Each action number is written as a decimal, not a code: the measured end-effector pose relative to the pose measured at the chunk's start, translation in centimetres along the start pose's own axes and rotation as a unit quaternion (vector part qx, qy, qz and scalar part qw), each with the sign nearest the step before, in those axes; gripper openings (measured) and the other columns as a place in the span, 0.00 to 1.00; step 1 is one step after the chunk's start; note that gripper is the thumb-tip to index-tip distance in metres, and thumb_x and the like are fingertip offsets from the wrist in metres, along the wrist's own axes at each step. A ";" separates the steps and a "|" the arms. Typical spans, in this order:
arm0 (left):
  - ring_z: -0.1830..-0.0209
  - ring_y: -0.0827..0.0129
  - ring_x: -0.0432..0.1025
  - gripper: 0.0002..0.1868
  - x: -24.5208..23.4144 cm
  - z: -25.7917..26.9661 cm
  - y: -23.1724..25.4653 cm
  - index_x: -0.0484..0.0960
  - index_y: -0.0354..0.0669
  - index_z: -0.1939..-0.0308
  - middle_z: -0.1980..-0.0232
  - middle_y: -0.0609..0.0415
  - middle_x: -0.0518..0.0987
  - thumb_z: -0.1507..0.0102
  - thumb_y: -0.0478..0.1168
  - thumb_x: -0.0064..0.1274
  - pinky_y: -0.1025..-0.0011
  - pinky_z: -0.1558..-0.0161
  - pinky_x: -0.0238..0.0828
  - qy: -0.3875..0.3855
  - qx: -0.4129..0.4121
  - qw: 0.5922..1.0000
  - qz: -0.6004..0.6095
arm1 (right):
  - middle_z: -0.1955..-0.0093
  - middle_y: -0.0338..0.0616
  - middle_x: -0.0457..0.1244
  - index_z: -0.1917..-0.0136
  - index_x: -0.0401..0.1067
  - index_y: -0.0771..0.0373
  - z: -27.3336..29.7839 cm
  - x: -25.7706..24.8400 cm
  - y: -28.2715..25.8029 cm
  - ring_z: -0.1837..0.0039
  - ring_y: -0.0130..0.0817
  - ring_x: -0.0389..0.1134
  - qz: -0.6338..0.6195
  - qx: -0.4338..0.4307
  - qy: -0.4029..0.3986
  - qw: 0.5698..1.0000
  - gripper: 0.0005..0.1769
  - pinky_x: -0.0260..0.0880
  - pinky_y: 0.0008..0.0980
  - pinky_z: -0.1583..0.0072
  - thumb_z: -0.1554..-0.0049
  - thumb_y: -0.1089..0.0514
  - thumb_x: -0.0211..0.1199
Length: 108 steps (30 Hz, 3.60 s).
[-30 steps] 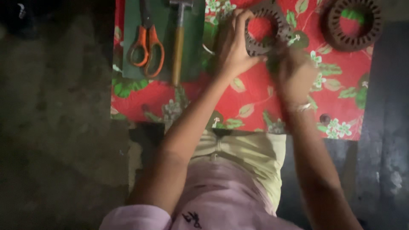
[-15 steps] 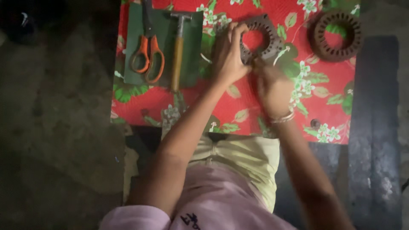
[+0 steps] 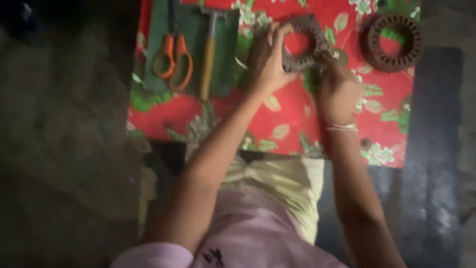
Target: The person manipulates motor stators by hand on a floral-patterned table, picking them up to inspect the internal slots and using a hammer to tap components into place within the stator core.
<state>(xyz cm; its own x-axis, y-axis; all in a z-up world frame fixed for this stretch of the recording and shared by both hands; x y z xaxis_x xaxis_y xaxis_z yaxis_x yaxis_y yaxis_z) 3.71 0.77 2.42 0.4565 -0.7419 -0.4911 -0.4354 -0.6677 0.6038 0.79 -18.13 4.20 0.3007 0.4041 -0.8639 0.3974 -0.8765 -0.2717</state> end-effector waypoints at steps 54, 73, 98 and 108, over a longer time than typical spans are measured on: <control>0.37 0.53 0.70 0.34 6.6 -0.1 5.2 0.78 0.44 0.46 0.47 0.47 0.81 0.49 0.58 0.65 0.47 0.25 0.48 -0.064 -0.089 0.963 -0.246 | 0.42 0.53 0.71 0.37 0.76 0.66 0.6 0.0 4.1 0.38 0.38 0.72 -0.355 0.108 0.104 0.923 0.16 0.69 0.35 0.36 0.35 0.60 0.54; 0.22 0.59 0.56 0.26 4.1 0.4 0.4 0.85 0.53 0.50 0.41 0.57 0.78 0.52 0.53 0.66 0.28 0.26 0.25 -0.185 -0.034 0.979 -0.080 | 0.55 0.60 0.69 0.40 0.76 0.59 -1.3 -2.2 0.9 0.54 0.58 0.71 -0.188 0.003 0.030 0.982 0.16 0.70 0.49 0.53 0.39 0.57 0.58; 0.24 0.63 0.58 0.20 4.3 1.0 -0.1 0.84 0.53 0.52 0.41 0.60 0.78 0.46 0.50 0.66 0.34 0.27 0.37 -0.152 -0.027 0.986 -0.068 | 0.64 0.57 0.67 0.45 0.78 0.58 -0.8 0.0 1.2 0.62 0.56 0.69 -0.051 -0.112 0.054 0.991 0.14 0.70 0.50 0.57 0.42 0.56 0.61; 0.27 0.65 0.62 0.19 3.6 0.5 0.7 0.86 0.52 0.58 0.49 0.62 0.81 0.49 0.51 0.70 0.37 0.27 0.41 -0.148 -0.045 0.987 -0.041 | 0.56 0.57 0.69 0.43 0.78 0.58 -0.5 -0.1 2.9 0.61 0.56 0.70 -0.080 -0.071 0.034 0.994 0.12 0.69 0.49 0.58 0.38 0.56 0.59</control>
<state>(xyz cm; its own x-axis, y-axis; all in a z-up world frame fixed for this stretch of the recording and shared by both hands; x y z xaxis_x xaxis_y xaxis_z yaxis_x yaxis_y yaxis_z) 4.64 -2.33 0.74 0.2351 -0.6799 -0.6946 -0.3291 -0.7281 0.6013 2.35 -20.58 3.72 0.2795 0.5571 -0.7820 0.5612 -0.7556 -0.3377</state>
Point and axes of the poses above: each hand's wrist, its own z-axis away from the middle knuckle, its own x-axis out of the palm, y = z × x, the point moved 4 cm from there along -z, towards the middle knuckle
